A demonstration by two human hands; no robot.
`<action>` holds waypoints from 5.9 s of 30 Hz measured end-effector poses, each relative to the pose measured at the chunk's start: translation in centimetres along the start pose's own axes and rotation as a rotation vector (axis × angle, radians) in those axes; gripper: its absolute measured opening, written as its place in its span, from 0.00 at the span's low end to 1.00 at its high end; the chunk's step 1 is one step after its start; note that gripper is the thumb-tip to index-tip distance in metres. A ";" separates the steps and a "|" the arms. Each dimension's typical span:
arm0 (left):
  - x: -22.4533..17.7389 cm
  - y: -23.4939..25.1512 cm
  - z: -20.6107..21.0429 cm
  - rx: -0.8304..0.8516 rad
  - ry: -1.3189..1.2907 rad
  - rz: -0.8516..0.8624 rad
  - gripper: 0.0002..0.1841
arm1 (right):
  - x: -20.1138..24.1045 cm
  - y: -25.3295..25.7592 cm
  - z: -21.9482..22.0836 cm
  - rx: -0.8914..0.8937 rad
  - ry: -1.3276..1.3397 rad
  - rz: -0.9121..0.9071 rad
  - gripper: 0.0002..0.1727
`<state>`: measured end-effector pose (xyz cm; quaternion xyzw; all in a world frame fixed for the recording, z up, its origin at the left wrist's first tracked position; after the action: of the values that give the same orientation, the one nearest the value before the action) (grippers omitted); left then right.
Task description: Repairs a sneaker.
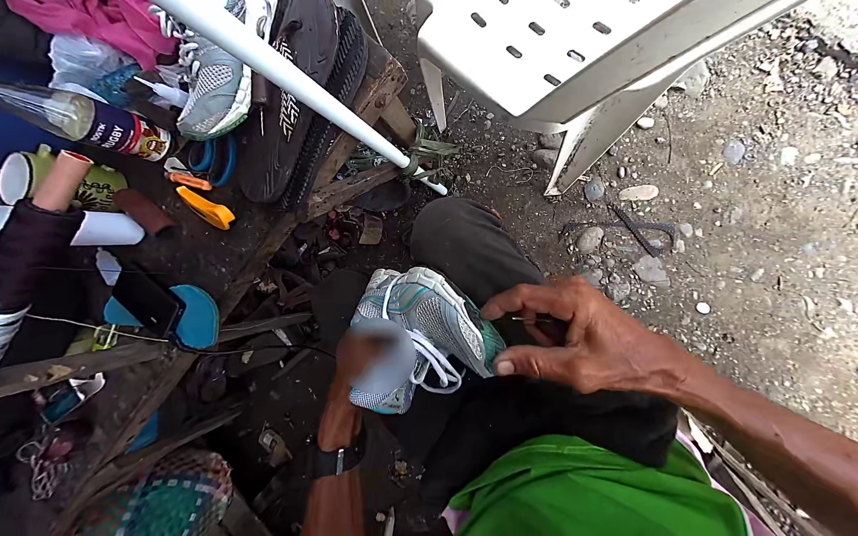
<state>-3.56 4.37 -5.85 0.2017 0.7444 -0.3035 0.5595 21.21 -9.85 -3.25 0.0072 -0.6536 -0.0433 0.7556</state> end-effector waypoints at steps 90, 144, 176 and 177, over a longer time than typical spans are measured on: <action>-1.6 0.9 5.9 0.170 -0.445 -0.022 0.20 | 0.4 0.7 -1.0 0.205 0.269 0.222 0.15; -1.4 1.3 6.9 0.071 -0.436 -0.068 0.17 | 5.0 5.0 -1.4 0.465 -0.417 0.362 0.13; -2.5 2.1 9.0 -0.012 -0.355 -0.151 0.14 | 5.7 5.3 0.4 0.475 -0.931 0.369 0.15; -2.5 2.1 9.0 -0.008 -0.350 -0.150 0.14 | 5.6 5.3 0.5 0.481 -0.956 0.366 0.15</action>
<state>4.89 -0.12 -5.61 0.0876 0.6498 -0.3718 0.6572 21.81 -5.02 2.74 0.0455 -0.9052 0.2403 0.3475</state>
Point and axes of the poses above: each hand's wrist, its own y-axis towards the middle knuckle, its own z-axis out of the palm, x = y × z, the point moved 4 cm from there along y, towards the middle knuckle, and after that the axes turned 15 degrees about y, right-handed, at the moved point
